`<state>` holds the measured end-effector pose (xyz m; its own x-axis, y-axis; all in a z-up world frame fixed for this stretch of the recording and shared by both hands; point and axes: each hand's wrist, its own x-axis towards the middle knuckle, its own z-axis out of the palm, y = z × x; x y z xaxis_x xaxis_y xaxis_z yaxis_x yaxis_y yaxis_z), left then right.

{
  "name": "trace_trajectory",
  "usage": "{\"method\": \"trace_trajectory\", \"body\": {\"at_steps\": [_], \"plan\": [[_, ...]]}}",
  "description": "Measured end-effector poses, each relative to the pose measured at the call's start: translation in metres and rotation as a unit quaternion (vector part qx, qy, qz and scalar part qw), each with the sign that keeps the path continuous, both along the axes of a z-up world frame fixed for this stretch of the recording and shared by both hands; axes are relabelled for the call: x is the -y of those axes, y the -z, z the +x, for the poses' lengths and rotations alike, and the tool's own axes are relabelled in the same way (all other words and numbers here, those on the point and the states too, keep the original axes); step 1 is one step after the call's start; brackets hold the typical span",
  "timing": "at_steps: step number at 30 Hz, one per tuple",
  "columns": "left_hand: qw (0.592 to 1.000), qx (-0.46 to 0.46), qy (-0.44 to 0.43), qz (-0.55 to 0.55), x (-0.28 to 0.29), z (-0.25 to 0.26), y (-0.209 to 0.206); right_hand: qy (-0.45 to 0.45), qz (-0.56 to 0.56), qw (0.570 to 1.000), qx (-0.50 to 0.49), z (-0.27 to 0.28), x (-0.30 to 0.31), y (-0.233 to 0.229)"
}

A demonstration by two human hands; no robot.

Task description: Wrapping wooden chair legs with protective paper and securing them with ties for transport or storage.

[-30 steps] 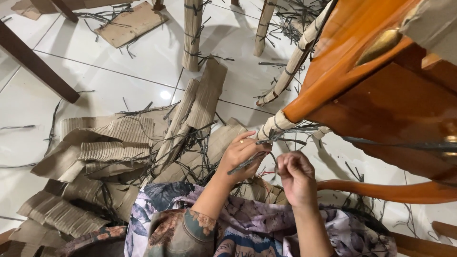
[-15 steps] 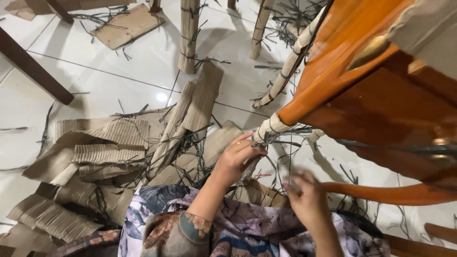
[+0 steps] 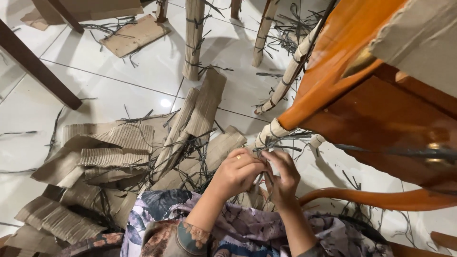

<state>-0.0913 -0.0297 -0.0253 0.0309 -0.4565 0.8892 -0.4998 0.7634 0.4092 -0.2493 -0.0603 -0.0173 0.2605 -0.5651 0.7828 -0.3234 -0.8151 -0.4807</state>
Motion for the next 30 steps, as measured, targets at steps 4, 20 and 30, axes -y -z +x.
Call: {"method": "trace_trajectory", "body": {"at_steps": [4,20,30], "plan": [[1.000,0.007,0.011,-0.017,-0.004,0.004,-0.014,-0.023,0.004,0.999,-0.032,-0.001,-0.001,0.002],[0.992,0.101,0.029,0.075,-0.001,0.012,-0.015,-0.030,-0.009,0.990,-0.141,-0.038,-0.035,-0.004],[0.991,0.099,0.062,0.057,0.008,0.010,-0.013,-0.089,0.111,0.974,-0.178,-0.092,-0.061,0.027]]}}
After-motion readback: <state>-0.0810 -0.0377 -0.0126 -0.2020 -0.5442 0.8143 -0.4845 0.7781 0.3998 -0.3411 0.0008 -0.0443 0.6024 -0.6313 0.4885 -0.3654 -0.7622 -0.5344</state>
